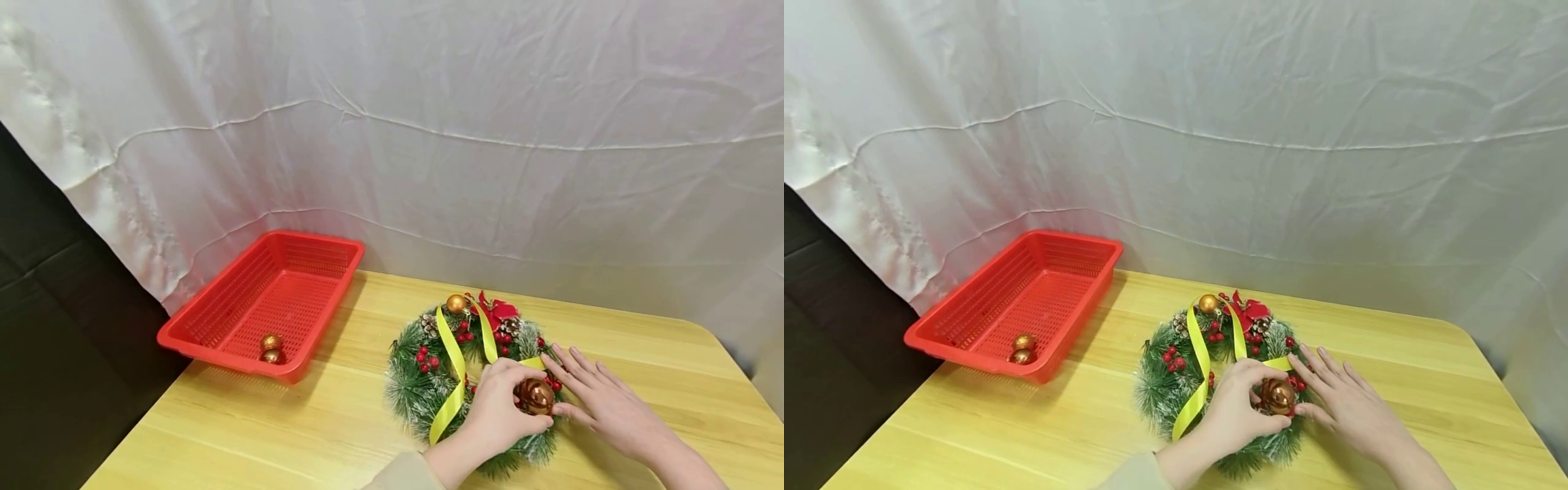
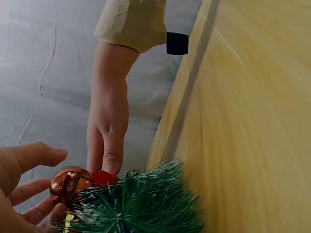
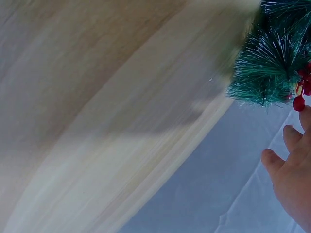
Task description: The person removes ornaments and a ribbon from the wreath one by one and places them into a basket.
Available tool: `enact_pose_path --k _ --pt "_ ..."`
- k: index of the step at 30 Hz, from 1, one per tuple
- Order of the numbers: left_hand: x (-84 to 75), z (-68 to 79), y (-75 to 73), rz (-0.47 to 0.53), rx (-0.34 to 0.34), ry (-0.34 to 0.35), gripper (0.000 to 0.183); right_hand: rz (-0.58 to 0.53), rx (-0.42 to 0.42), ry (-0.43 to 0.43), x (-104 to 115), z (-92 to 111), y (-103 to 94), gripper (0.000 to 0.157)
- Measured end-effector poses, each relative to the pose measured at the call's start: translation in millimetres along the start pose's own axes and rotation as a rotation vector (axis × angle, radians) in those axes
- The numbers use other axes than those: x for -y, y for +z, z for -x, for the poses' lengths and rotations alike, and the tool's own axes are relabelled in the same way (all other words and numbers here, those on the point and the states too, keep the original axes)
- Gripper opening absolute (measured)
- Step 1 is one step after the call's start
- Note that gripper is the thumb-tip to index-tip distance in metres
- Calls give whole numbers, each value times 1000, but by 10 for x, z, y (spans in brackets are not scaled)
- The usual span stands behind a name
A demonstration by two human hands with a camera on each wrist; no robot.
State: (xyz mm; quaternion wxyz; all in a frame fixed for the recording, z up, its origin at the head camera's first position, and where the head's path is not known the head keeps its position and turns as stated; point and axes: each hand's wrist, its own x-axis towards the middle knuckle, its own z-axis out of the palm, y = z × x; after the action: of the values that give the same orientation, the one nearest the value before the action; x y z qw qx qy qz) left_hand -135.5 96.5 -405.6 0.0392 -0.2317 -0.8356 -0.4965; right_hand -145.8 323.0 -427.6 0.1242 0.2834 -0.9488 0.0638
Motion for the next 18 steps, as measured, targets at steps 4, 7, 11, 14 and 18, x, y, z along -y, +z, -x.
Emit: enact_pose_path --k 4,7,11,14,18 --pt "16 8 49 -19 -11 2 51 6 0 1 5 6 2 70" --pt "31 12 78 -36 -23 -1 52 3 0 3 8 9 3 70" --pt "41 13 96 -55 -27 -8 52 -2 2 3 14 13 4 70" --pt "36 8 93 -82 -32 6 51 -5 3 2 17 13 -1 70" --pt "31 6 88 -100 -40 15 48 -8 1 -4 17 7 -12 69"
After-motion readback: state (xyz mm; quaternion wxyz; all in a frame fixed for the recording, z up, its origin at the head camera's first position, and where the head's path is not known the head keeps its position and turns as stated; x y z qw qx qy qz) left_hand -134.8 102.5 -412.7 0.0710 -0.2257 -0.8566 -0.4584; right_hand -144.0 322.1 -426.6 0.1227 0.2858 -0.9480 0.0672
